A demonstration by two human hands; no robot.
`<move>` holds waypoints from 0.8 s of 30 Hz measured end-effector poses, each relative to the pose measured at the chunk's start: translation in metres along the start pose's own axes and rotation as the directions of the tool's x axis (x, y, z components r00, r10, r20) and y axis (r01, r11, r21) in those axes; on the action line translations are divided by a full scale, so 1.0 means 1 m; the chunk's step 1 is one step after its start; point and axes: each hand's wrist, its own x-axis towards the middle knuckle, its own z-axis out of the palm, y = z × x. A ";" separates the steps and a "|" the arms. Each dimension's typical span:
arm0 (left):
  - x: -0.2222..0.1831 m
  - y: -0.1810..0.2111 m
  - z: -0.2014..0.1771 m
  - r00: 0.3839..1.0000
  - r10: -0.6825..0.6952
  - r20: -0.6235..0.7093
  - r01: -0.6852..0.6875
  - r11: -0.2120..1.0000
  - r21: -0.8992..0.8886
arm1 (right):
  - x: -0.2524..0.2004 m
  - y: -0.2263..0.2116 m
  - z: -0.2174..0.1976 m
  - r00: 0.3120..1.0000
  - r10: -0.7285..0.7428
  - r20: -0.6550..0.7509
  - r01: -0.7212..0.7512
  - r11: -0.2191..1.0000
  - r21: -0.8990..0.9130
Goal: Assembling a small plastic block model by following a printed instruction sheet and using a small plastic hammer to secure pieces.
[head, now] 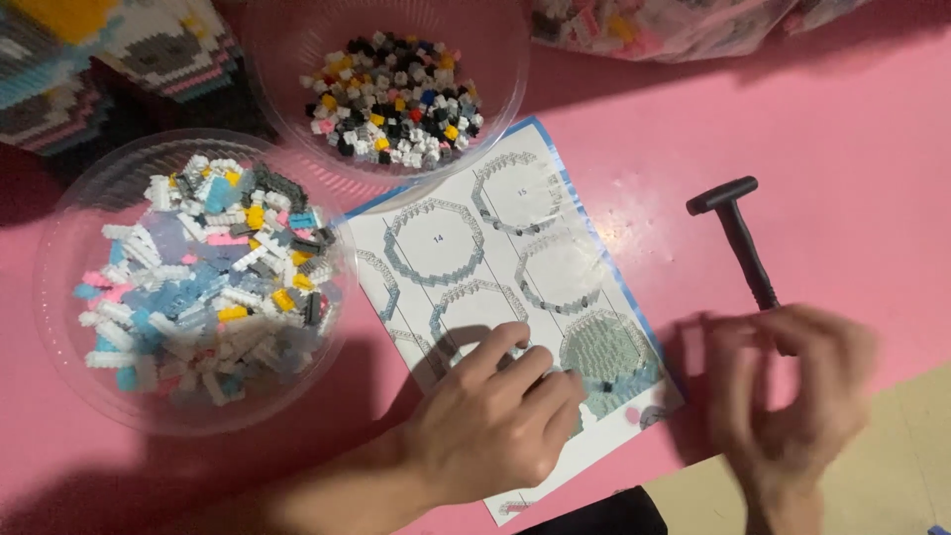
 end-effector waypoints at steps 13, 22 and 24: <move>-0.023 -0.038 -0.034 0.983 -0.096 0.157 0.088 0.995 0.055 | 0.002 -0.022 0.017 0.908 -0.293 0.299 0.258 0.954 0.154; -0.020 -0.042 -0.030 0.973 -0.001 0.232 -0.005 1.000 0.026 | -0.021 -0.032 0.014 0.907 -0.346 0.238 0.352 0.936 0.019; -0.021 -0.040 -0.028 0.972 -0.013 0.235 0.013 1.000 0.001 | -0.021 -0.033 0.015 0.903 -0.352 0.246 0.348 0.936 0.062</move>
